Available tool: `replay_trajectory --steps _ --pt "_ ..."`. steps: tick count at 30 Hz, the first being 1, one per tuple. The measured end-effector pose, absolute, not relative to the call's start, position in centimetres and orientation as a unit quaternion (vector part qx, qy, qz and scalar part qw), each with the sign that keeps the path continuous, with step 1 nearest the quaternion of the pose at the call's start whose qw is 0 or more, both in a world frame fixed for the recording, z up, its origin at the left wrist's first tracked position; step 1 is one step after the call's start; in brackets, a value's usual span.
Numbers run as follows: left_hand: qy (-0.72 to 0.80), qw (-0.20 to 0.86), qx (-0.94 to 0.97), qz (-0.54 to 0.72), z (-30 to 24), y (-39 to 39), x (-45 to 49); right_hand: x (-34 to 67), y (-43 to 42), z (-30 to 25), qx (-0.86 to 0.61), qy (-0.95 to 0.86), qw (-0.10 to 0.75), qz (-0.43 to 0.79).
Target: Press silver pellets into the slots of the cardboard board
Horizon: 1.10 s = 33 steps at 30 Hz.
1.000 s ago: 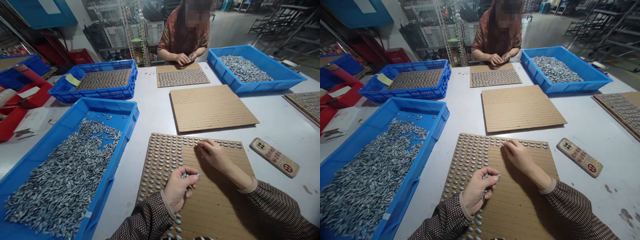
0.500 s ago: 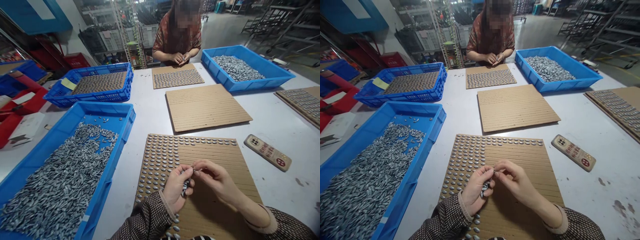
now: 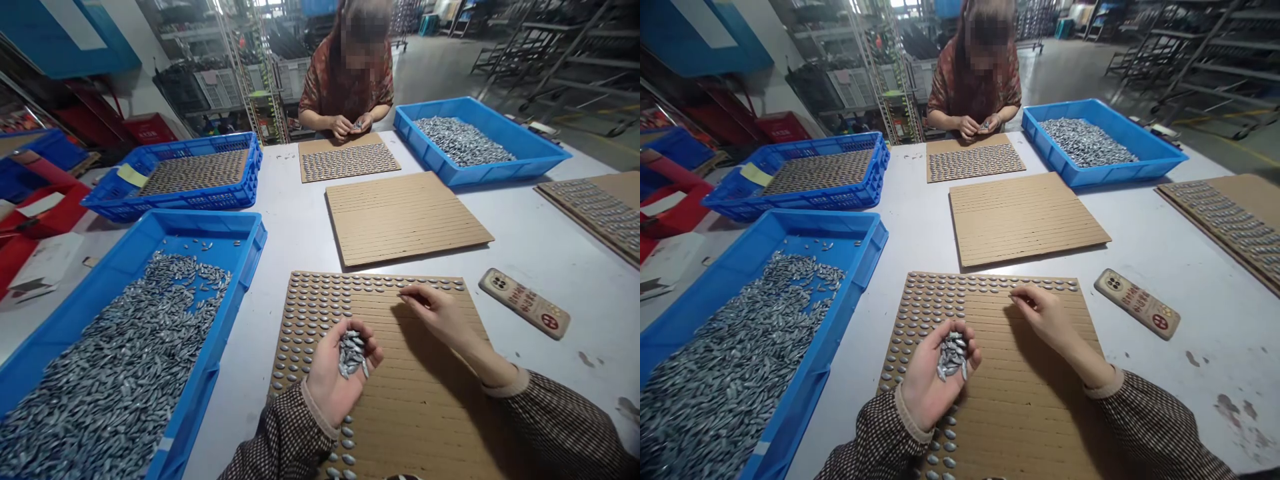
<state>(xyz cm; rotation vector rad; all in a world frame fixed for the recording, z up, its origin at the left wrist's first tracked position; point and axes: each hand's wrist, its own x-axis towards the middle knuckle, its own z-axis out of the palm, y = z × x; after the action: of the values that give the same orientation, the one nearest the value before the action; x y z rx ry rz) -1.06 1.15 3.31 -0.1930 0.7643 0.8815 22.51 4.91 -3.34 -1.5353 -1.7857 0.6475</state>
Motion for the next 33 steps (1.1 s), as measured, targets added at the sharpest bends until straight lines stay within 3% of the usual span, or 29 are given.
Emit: replay_trajectory --steps 9,25,30,33 --pt "0.350 0.845 -0.114 0.388 1.0 0.4 0.5 21.7 7.3 -4.9 -0.548 -0.746 0.314 0.211" --pt "0.402 0.842 0.010 0.359 0.7 -0.3 1.1 21.6 7.5 -5.5 -0.557 -0.786 0.247 0.107" --pt "0.404 0.841 0.016 0.360 0.5 -0.4 1.1 21.1 6.1 -4.3 -0.548 -0.785 0.262 0.117" --pt "0.398 0.837 0.021 0.375 0.1 -0.5 1.1 20.1 3.8 -2.1 -0.514 -0.778 0.301 0.199"
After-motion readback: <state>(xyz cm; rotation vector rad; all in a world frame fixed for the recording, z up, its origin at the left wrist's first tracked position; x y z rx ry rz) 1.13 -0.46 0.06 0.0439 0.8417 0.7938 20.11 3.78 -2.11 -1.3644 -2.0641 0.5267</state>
